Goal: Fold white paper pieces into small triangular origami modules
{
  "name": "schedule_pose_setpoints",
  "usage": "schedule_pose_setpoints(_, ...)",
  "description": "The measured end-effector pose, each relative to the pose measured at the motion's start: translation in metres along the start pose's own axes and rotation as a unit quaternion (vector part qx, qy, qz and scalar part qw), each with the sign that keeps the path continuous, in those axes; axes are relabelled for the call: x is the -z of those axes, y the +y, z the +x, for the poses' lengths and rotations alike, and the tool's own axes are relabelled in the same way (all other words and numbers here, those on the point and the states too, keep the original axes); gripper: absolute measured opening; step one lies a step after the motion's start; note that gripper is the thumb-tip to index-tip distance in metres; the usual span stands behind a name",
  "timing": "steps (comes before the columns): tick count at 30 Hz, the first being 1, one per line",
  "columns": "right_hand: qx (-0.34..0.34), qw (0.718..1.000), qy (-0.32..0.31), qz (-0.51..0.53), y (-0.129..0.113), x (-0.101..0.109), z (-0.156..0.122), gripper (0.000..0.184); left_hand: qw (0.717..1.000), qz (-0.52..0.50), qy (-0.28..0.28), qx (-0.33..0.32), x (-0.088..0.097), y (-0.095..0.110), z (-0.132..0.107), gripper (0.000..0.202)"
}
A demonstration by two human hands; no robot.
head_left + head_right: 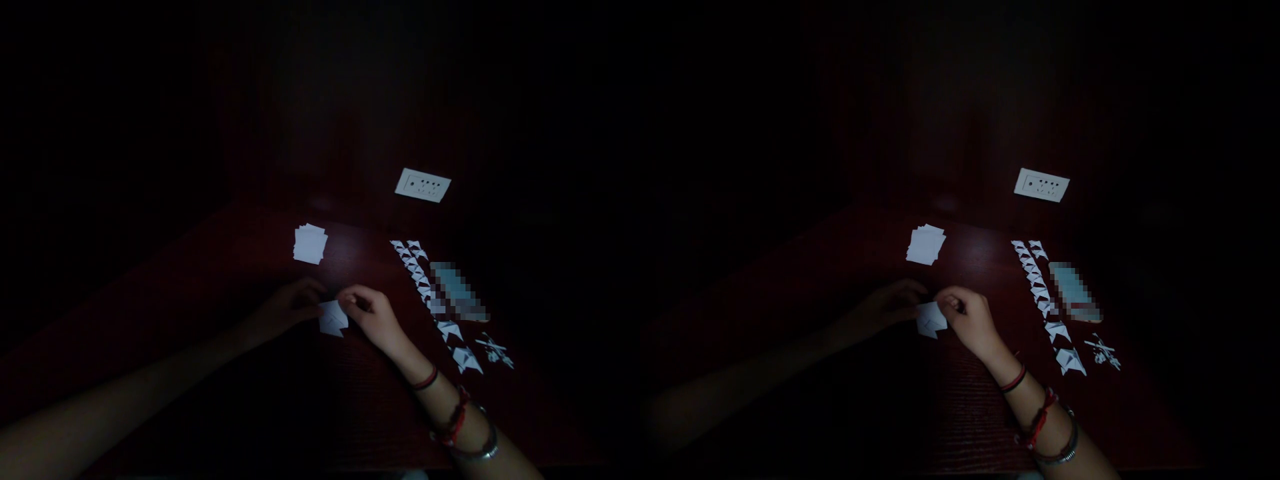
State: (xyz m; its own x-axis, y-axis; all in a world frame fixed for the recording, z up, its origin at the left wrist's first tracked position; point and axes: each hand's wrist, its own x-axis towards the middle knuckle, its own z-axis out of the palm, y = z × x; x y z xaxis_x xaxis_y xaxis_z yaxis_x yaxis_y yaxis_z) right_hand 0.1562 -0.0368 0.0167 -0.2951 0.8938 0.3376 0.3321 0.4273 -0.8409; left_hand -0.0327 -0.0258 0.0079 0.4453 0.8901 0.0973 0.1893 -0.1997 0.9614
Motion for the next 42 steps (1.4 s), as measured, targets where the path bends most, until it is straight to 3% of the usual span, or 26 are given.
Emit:
schedule_pose_setpoints(6,-0.003,1.000,0.005,-0.007,-0.001,0.002,0.002,0.016,1.000,0.010,0.003,-0.001,0.000,0.003,-0.001,0.034)
schedule_pose_setpoints(14,0.125,0.979,-0.069,-0.146,-0.014,0.011,-0.004,0.032,0.999,0.042,0.006,-0.026,0.003,0.000,-0.001,0.020)
schedule_pose_setpoints(23,0.149,0.962,-0.143,-0.181,-0.018,0.017,-0.003,0.048,0.997,-0.060,0.012,0.044,0.007,0.004,0.000,0.021)
schedule_pose_setpoints(28,0.156,0.959,-0.159,-0.174,-0.018,0.018,-0.003,0.040,0.995,-0.069,-0.007,0.071,0.009,0.006,-0.001,0.023)
schedule_pose_setpoints(34,0.115,0.976,-0.150,-0.110,-0.014,0.013,-0.002,0.024,0.998,-0.024,-0.046,0.023,0.009,-0.001,-0.002,0.019)
schedule_pose_setpoints(42,-0.016,0.993,-0.022,-0.113,0.004,0.002,0.000,0.015,0.979,0.182,-0.077,-0.057,-0.002,0.001,-0.010,0.020)
